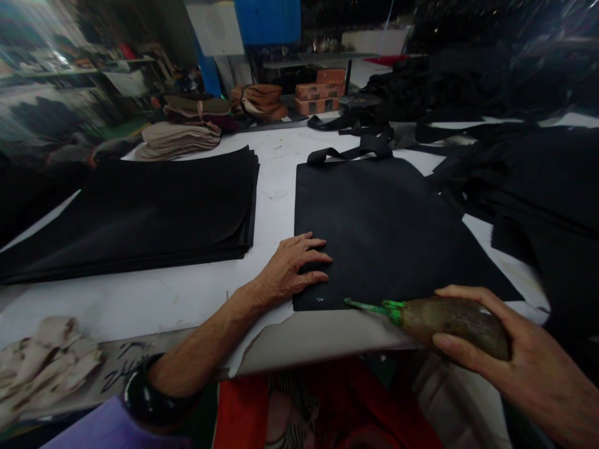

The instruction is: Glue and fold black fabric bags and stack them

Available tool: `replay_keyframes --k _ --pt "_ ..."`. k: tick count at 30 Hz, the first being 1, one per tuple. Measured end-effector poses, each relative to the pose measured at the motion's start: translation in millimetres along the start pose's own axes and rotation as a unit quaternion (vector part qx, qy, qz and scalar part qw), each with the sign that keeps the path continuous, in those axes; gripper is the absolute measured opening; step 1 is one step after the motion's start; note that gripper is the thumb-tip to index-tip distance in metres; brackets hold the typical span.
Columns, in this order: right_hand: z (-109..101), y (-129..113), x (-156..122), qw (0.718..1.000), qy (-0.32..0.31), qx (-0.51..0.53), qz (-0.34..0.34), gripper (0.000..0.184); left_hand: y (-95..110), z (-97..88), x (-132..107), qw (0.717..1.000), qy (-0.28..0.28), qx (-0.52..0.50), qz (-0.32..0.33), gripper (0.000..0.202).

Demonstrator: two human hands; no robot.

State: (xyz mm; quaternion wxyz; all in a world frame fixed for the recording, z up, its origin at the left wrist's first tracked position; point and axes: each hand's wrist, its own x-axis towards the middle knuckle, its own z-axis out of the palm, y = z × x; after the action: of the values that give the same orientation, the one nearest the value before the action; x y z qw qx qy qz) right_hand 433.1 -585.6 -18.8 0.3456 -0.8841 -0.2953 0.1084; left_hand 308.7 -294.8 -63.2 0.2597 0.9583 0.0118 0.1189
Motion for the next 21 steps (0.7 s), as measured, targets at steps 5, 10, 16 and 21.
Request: replay_keyframes --k 5,10,16,21 --pt "18 -16 1 0.999 -0.034 0.007 0.005 0.044 0 0.9 0 1.000 0.002 0.000 0.009 0.031" --pt "24 -21 6 0.978 -0.114 0.168 0.057 0.046 -2 1.2 0 1.000 0.011 0.000 0.014 0.030" --pt "1 -4 -3 0.891 -0.088 0.413 0.168 0.042 -4 2.0 1 0.999 0.030 -0.024 0.004 0.020" --pt "-17 13 -18 0.808 -0.007 0.543 0.229 0.036 -3 -4.1 4 0.998 0.054 -0.025 0.000 0.024"
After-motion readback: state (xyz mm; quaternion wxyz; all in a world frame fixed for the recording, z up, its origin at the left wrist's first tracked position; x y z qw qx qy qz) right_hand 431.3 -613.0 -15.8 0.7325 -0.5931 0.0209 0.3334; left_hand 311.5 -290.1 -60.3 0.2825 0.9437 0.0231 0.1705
